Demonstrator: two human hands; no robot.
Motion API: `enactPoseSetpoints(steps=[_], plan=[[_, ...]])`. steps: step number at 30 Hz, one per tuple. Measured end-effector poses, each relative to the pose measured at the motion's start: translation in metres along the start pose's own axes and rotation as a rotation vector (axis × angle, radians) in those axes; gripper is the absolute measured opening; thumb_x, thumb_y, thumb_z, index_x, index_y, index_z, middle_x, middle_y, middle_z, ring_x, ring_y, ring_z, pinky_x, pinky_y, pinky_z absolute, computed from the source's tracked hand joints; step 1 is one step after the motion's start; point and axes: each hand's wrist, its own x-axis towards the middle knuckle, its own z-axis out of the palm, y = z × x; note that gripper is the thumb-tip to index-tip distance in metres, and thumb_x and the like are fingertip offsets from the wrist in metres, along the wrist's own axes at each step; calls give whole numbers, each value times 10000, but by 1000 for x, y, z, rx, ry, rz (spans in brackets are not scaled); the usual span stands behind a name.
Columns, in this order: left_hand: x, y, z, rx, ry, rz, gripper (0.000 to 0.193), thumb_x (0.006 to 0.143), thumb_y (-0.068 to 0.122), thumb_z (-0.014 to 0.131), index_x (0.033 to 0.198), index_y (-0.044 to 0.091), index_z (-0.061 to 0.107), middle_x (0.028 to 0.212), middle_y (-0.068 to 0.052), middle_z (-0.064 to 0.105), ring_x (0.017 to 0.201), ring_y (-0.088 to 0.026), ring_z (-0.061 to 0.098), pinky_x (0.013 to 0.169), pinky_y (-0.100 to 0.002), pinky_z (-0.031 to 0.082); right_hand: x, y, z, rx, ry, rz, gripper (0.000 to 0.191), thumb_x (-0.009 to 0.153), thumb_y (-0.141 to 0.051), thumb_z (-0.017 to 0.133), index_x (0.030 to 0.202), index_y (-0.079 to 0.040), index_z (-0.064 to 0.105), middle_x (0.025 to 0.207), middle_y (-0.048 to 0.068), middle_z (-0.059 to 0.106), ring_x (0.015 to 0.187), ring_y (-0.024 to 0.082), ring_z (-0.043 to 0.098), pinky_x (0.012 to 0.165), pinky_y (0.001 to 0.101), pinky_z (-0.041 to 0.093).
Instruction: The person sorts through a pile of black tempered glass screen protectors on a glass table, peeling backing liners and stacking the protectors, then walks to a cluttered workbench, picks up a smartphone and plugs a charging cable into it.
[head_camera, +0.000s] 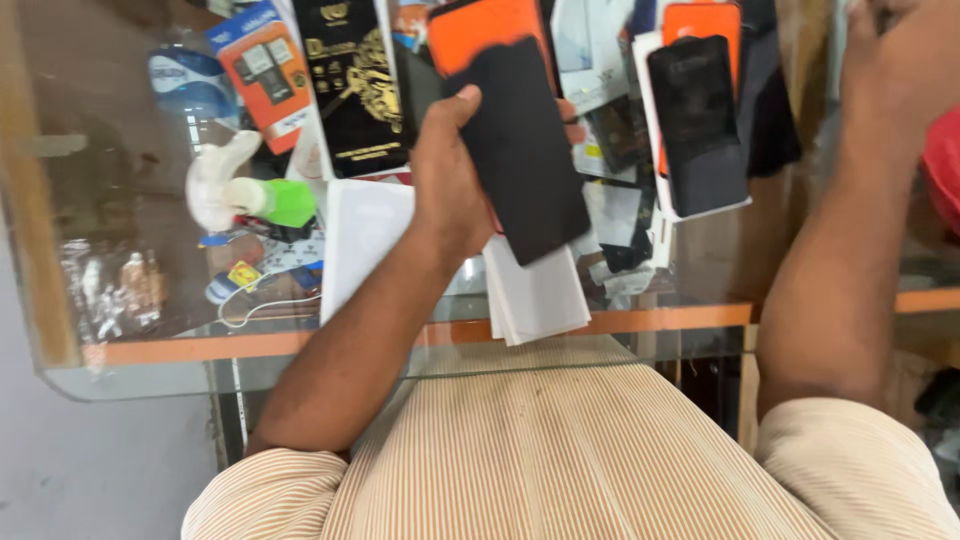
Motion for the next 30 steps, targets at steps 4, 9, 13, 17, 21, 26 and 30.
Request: enactPoseSetpoints(steps=[4,9,13,17,21,26,30], plan=[[-2,0,5,40,18,7,512,1078,289,309,1341,-91,532,1211,-246,688,1088,-343,718,836,-466,647,8,-45,-23,5,60,-199,215,921,-158,769,1117,-71,762,1005,81,730,884,270,707,727,365,557],[-4,-1,6,95,-10,100,374,1115,257,443,1335,-31,536,1177,-185,687,1069,-305,718,777,-458,654,-7,-140,-82,251,-49,-268,255,1029,-211,931,1098,-38,758,931,124,694,866,305,682,757,410,555],[2,-10,2,220,105,341,331,1129,235,582,1315,-38,602,1198,-99,686,1085,-172,659,934,-318,560,-49,-210,-121,789,-476,-206,870,853,-311,839,1534,26,416,1188,196,658,865,183,700,644,271,582],[3,-16,-9,266,138,428,322,1124,273,602,1264,-16,636,1141,-53,691,1021,-102,621,916,-264,510,-55,-231,-120,678,-613,-222,1178,693,-326,965,1572,43,273,1137,175,654,776,172,698,592,307,567],[5,-15,-15,370,200,518,383,1137,319,601,1333,-9,610,1158,-37,668,1081,-90,601,968,-258,500,-53,-224,-105,819,-736,-106,997,774,-161,905,1587,-52,340,954,94,628,677,126,634,586,264,549],[8,0,-9,156,493,412,495,1034,391,631,1324,-8,581,1111,-75,691,960,-152,655,802,-306,556,-52,-195,-94,1100,-708,112,606,907,0,806,1473,-108,619,881,50,544,732,77,492,649,214,453],[1,11,-1,214,262,432,464,995,367,684,1259,-8,620,1148,-143,734,1040,-212,727,906,-369,631,-35,-171,-90,1079,-237,-119,246,969,83,828,1161,-42,740,1095,68,665,923,141,628,787,264,511]])
